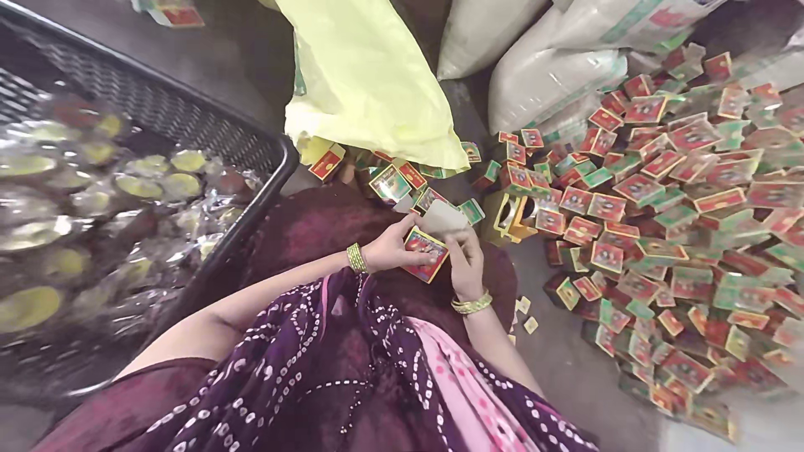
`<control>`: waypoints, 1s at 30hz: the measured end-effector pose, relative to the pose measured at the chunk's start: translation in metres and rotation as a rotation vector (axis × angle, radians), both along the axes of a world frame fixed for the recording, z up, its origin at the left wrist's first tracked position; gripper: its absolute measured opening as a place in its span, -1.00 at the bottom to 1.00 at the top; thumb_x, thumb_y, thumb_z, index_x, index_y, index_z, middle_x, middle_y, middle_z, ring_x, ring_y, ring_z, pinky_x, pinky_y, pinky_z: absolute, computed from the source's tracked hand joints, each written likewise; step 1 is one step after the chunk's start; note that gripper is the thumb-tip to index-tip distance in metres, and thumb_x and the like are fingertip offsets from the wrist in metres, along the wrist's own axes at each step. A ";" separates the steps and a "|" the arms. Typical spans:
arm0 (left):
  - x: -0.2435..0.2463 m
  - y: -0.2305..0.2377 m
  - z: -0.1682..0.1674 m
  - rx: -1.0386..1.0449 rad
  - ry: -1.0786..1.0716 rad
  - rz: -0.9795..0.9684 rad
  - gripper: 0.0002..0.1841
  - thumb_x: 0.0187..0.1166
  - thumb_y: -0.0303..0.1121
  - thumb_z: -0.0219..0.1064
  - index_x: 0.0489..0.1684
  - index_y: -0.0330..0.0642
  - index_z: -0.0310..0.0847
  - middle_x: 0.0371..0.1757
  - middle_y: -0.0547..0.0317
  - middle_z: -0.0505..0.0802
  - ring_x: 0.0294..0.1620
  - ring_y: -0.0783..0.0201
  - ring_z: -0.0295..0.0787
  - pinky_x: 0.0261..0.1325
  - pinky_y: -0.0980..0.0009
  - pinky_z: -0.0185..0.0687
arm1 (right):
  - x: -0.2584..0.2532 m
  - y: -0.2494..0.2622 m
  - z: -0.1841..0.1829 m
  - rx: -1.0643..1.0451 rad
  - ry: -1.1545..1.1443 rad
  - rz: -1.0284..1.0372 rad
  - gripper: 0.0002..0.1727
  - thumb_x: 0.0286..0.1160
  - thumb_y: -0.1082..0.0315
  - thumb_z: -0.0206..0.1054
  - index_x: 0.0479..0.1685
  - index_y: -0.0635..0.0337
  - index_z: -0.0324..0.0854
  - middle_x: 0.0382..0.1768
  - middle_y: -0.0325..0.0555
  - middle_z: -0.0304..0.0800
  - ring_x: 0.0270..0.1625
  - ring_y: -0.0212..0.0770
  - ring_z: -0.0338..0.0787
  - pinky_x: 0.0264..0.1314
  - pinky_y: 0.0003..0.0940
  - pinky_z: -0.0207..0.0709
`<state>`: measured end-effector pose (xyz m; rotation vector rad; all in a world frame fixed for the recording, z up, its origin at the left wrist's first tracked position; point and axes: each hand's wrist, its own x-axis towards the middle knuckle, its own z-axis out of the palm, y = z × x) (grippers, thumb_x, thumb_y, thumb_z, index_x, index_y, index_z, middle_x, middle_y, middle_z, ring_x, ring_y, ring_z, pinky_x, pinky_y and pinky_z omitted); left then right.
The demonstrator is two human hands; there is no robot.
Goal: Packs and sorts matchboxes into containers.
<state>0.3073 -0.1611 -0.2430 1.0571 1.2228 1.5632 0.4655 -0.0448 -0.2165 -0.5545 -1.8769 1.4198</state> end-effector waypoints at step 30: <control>-0.005 0.006 -0.014 -0.043 0.015 0.128 -0.21 0.18 -0.28 0.74 0.49 -0.12 0.42 0.24 0.12 0.79 0.16 0.27 0.81 0.23 0.20 0.81 | 0.010 -0.006 0.015 0.646 -0.278 0.131 -0.67 0.67 0.47 0.20 0.25 0.25 0.80 0.25 0.07 0.86 0.39 -0.04 0.80 0.58 -0.07 0.60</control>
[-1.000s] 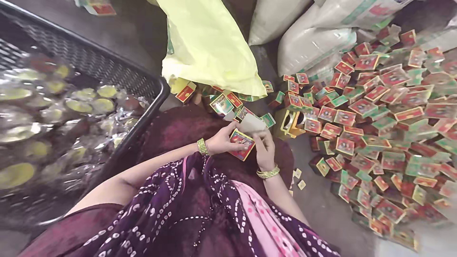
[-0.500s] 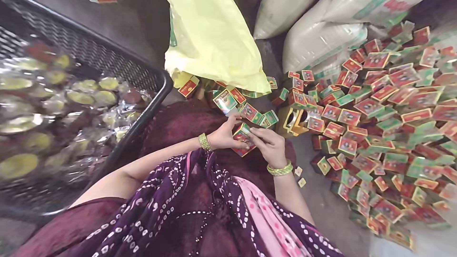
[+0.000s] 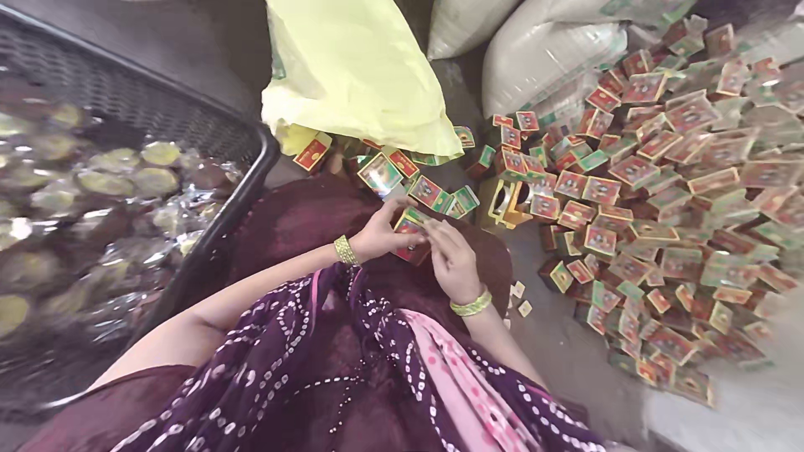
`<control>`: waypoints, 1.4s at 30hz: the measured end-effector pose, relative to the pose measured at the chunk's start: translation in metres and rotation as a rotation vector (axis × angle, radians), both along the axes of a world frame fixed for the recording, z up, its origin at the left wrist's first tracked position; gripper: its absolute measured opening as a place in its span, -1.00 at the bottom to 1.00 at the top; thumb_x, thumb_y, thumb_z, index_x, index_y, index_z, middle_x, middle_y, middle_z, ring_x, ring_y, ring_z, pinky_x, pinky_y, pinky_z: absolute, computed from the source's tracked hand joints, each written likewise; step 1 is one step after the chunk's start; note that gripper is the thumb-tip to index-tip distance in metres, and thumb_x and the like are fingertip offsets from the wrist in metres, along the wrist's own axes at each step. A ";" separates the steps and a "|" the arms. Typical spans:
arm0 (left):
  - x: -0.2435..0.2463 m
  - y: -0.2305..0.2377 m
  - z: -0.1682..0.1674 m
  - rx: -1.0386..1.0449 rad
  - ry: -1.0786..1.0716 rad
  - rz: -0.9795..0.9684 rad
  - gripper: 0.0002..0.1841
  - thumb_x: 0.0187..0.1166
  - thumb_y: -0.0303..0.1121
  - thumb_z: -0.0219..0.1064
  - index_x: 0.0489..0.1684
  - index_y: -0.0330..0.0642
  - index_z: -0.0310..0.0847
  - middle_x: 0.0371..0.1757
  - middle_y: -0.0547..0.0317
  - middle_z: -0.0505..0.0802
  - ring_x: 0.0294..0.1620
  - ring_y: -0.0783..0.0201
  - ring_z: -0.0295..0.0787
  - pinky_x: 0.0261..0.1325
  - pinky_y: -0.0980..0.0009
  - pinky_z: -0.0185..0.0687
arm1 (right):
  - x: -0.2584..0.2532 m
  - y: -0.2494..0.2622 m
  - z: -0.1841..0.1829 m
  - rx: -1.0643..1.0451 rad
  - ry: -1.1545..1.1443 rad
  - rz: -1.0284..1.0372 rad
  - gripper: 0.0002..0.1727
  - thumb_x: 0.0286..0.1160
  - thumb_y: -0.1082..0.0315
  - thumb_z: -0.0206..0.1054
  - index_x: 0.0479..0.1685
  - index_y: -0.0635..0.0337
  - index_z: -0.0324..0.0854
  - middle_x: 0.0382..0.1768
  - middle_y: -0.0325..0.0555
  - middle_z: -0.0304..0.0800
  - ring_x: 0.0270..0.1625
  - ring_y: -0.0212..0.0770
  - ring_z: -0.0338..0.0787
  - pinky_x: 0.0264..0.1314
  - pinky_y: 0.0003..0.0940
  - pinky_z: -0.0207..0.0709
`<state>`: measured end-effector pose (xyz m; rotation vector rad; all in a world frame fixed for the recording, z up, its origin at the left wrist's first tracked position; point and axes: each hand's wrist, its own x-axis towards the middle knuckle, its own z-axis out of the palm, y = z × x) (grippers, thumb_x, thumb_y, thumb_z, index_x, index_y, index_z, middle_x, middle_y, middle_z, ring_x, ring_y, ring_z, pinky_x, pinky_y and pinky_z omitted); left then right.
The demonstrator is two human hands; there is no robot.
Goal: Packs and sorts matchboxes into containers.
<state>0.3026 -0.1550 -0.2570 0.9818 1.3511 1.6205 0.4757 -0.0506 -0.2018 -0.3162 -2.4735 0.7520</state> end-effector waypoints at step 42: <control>-0.006 0.010 -0.009 -0.053 0.056 0.010 -0.66 0.75 -0.21 0.02 0.32 -0.09 0.56 0.21 0.21 0.77 0.05 0.37 0.75 0.13 0.31 0.73 | 0.100 0.221 -0.092 -0.663 -0.657 -0.933 -0.56 0.56 0.06 0.47 0.17 0.26 0.77 0.11 0.13 0.84 0.15 0.00 0.79 0.34 0.03 0.58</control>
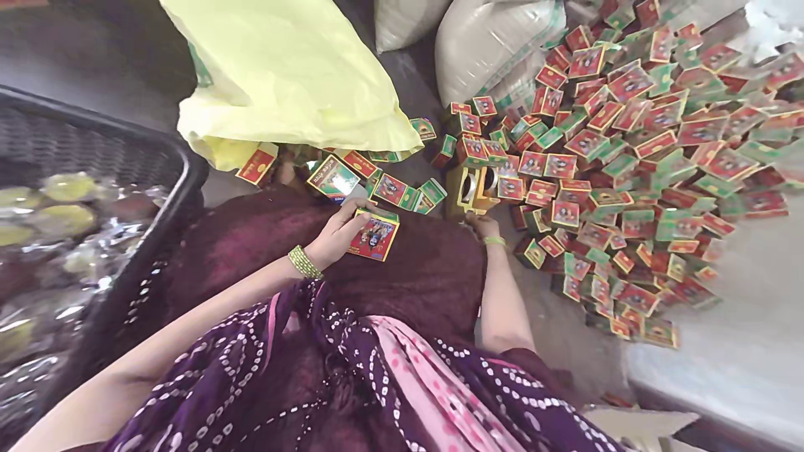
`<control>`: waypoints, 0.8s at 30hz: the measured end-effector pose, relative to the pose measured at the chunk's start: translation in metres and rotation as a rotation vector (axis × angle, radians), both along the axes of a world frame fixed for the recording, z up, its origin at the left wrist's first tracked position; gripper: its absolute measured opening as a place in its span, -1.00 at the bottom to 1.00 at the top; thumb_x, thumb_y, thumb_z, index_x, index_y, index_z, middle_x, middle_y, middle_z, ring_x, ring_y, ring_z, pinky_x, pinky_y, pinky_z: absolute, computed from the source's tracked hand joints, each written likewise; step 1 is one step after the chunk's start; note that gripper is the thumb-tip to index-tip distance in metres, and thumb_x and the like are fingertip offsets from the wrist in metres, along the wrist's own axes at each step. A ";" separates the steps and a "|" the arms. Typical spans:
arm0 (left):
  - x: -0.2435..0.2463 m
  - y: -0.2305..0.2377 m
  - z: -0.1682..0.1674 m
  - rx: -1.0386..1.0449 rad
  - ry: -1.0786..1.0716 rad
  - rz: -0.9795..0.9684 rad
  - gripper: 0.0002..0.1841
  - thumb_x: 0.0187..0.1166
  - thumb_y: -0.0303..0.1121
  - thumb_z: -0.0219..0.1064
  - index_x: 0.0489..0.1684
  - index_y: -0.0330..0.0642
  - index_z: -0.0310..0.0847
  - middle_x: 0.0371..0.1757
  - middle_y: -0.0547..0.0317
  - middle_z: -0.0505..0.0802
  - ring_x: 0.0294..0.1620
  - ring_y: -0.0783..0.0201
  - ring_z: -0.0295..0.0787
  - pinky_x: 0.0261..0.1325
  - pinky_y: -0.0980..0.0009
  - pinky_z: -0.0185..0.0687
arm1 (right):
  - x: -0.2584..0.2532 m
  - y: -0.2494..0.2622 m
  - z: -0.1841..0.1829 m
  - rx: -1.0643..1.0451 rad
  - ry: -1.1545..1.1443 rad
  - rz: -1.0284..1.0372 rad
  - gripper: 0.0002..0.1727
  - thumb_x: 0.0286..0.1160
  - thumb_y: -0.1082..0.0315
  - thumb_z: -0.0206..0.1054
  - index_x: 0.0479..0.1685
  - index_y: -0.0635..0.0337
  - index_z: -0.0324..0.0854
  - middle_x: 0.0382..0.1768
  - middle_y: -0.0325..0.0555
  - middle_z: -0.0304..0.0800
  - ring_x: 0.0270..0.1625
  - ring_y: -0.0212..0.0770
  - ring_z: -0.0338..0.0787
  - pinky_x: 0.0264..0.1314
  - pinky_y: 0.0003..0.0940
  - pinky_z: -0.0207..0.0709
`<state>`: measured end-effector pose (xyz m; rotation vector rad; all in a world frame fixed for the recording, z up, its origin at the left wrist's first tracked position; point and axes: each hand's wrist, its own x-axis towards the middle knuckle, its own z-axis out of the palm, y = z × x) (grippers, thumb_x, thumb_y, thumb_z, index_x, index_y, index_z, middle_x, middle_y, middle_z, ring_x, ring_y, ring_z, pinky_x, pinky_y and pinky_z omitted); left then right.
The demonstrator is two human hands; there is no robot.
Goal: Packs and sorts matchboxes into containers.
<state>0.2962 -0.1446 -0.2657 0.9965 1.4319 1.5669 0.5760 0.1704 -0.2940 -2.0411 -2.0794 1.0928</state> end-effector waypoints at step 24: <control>0.004 -0.004 0.005 0.081 0.057 0.063 -0.51 0.40 -0.24 0.60 0.25 -0.16 0.56 0.24 0.07 0.74 0.14 0.29 0.79 0.21 0.23 0.81 | -0.151 -0.206 0.099 -0.350 0.890 0.133 -0.78 0.56 0.36 0.42 0.00 0.32 0.80 0.06 0.03 0.87 0.13 -0.15 0.81 0.25 -0.17 0.69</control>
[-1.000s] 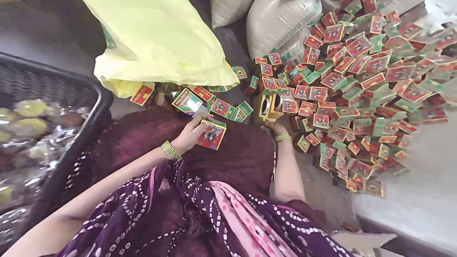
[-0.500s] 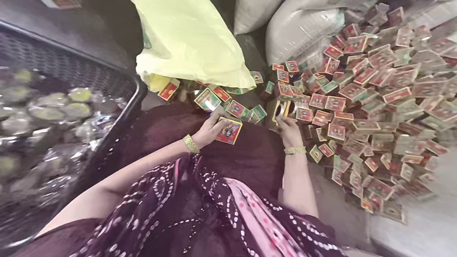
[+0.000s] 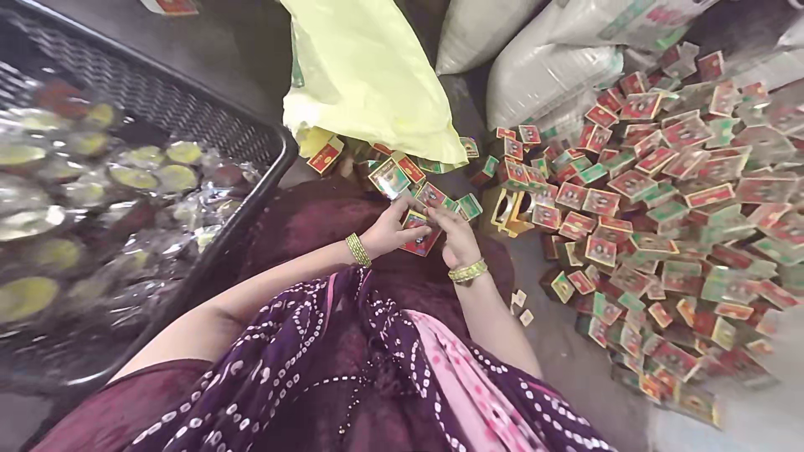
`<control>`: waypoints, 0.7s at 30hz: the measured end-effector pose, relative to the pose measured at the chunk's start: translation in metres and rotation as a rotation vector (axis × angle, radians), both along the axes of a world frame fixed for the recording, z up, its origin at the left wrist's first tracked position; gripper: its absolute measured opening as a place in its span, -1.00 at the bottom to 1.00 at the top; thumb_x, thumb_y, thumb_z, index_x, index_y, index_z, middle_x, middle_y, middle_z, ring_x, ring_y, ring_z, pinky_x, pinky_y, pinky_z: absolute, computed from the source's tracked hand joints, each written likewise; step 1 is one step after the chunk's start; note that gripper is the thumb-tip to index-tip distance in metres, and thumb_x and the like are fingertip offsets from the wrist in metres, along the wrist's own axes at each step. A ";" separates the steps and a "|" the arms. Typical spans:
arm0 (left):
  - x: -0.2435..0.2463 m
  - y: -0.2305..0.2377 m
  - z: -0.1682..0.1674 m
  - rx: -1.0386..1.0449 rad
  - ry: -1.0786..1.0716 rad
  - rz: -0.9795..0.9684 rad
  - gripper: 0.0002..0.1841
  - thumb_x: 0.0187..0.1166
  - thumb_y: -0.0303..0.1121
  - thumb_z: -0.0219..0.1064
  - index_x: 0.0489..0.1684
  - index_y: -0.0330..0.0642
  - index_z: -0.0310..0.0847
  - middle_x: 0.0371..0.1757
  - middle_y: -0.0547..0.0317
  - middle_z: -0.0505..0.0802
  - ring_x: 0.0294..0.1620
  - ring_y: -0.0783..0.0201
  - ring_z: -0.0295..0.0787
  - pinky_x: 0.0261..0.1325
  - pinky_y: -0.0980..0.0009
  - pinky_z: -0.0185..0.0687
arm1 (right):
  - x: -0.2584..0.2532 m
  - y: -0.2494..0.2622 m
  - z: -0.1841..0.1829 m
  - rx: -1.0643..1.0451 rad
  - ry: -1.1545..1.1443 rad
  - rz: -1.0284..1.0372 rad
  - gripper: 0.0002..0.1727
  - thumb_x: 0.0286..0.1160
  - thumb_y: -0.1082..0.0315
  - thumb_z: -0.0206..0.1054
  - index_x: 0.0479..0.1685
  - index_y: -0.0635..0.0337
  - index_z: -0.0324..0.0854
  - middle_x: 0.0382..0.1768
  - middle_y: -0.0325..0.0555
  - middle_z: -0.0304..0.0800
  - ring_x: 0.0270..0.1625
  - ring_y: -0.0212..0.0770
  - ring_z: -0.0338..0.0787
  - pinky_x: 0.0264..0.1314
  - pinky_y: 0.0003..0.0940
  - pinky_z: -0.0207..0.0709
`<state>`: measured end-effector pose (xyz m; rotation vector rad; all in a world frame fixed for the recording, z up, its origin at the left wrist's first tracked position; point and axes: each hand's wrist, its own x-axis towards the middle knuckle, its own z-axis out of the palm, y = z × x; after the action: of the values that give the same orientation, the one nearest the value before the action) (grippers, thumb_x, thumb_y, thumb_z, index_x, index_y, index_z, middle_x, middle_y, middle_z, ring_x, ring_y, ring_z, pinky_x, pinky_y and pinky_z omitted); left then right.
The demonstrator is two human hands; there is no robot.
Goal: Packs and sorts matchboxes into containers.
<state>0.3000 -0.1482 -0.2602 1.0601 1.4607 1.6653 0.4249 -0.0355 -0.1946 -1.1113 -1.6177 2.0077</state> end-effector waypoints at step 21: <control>-0.003 0.001 -0.010 -0.036 -0.210 -0.079 -0.22 0.49 -0.17 0.37 0.67 -0.29 0.08 0.44 -0.06 0.65 0.34 0.06 0.73 0.32 0.05 0.76 | 0.120 0.126 0.108 0.536 -0.061 -0.405 -0.47 0.61 0.01 0.39 0.38 0.19 0.57 0.02 -0.07 0.85 -0.03 -0.22 0.87 0.05 -0.20 0.82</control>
<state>0.2967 -0.1472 -0.2697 0.8826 1.2916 1.6346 0.5449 0.0910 -0.0869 -1.1695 -1.6551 1.2024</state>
